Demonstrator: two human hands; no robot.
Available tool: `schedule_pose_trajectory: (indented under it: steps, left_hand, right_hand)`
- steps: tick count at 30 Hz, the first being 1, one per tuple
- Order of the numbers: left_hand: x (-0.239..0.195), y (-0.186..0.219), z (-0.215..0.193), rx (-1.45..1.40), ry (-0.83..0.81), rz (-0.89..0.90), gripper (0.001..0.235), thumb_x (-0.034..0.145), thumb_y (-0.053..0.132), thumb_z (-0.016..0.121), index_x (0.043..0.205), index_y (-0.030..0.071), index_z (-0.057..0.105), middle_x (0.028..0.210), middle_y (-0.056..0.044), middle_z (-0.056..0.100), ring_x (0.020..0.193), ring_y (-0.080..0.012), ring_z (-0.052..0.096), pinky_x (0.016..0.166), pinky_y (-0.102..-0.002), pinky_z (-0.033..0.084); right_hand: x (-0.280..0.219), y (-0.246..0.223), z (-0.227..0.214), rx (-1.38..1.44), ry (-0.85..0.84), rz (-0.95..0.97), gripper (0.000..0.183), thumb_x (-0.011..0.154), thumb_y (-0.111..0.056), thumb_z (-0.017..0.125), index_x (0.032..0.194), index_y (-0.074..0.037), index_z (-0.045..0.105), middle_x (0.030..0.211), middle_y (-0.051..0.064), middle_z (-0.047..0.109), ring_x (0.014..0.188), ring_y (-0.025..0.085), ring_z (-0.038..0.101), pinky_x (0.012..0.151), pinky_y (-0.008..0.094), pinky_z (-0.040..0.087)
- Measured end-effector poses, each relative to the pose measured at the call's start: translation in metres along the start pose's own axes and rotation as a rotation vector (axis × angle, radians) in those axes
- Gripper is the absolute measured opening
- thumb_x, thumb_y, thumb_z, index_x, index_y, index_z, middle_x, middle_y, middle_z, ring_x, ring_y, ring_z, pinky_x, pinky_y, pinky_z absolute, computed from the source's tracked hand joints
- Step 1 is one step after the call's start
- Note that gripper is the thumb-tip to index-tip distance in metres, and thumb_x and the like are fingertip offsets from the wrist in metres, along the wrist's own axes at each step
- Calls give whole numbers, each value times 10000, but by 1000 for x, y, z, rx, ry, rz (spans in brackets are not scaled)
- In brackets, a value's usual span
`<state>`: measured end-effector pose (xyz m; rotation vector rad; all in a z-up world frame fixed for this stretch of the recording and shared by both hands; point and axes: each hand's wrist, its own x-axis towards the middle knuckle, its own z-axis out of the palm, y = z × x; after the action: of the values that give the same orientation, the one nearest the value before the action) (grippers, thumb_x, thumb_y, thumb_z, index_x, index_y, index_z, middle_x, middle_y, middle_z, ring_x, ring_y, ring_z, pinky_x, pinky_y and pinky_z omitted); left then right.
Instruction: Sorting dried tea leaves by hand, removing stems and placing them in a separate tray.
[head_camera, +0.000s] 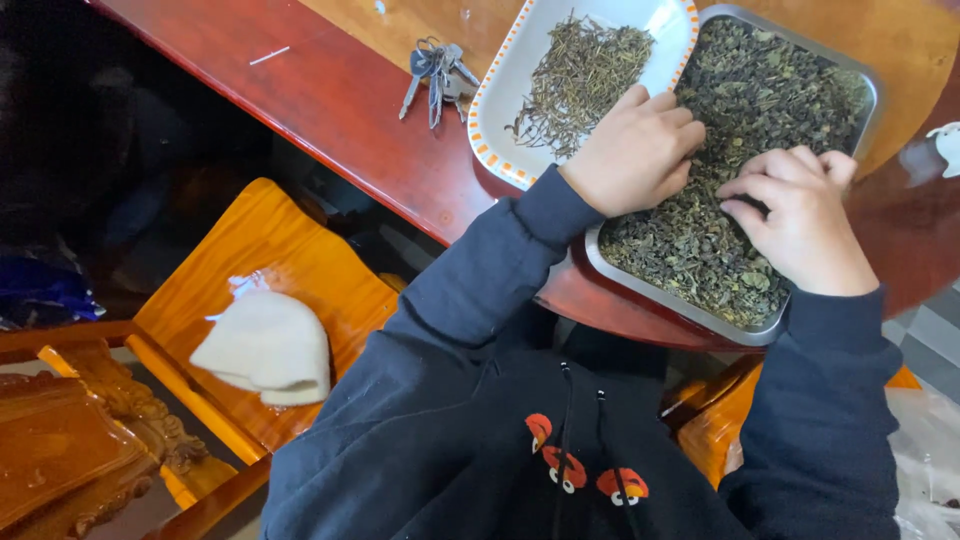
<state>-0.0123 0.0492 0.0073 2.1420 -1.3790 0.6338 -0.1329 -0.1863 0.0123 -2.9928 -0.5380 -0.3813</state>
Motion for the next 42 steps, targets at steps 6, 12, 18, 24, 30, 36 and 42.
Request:
schedule_pose_trajectory:
  steps: [6, 12, 18, 24, 30, 36, 42]
  left_hand:
    - [-8, 2, 12, 99, -39, 49, 76, 860, 209, 675, 825, 184, 611, 787, -44, 599, 844, -292, 562, 750, -469, 426]
    - [-10, 22, 9, 153, -41, 76, 128, 865, 171, 664, 740, 197, 651, 739, 11, 652, 777, -250, 567, 722, -413, 423]
    - [-19, 38, 15, 181, 46, 64, 211, 845, 173, 701, 648, 203, 632, 681, -4, 602, 742, -262, 545, 701, -417, 413]
    - [-12, 19, -25, 131, 27, -107, 69, 870, 129, 618, 824, 179, 606, 828, -35, 583, 844, -277, 562, 757, -436, 419]
    - [-14, 7, -34, 58, 184, -294, 36, 935, 133, 579, 915, 141, 607, 808, -47, 547, 780, -302, 555, 680, -440, 397]
    - [-15, 6, -29, 4, 154, -324, 62, 954, 163, 591, 935, 154, 649, 813, -32, 604, 811, -294, 571, 704, -446, 403]
    - [-11, 14, -28, -56, 116, -214, 100, 939, 233, 696, 959, 142, 660, 865, -17, 588, 880, -269, 543, 797, -423, 386]
  right_hand:
    - [5, -6, -3, -64, -79, 12, 75, 951, -166, 820, 948, -195, 750, 1085, -23, 672, 1092, 240, 595, 1051, 407, 253]
    - [10, -9, -24, 86, -27, 38, 101, 1014, -112, 764, 983, -164, 684, 1113, -18, 676, 1094, 236, 591, 1046, 406, 251]
    - [56, 1, -38, 69, 42, -161, 67, 1034, -109, 824, 1056, -153, 777, 1122, 10, 678, 1075, 254, 584, 1055, 412, 255]
    - [100, 1, -18, -83, 102, -314, 174, 998, -85, 859, 1115, -206, 817, 1174, 23, 648, 1137, 303, 580, 995, 436, 268]
    - [102, -1, -15, -94, -33, -264, 66, 962, -124, 799, 994, -164, 757, 1161, 29, 630, 1163, 296, 586, 1000, 436, 265]
    - [88, 7, -25, -9, -85, -174, 125, 1054, -146, 757, 944, -162, 701, 1134, -62, 680, 1173, 232, 600, 1067, 376, 216]
    - [72, -3, -49, 407, -97, -80, 63, 1019, -12, 738, 1028, -57, 694, 1017, 42, 694, 915, 211, 599, 1106, 404, 294]
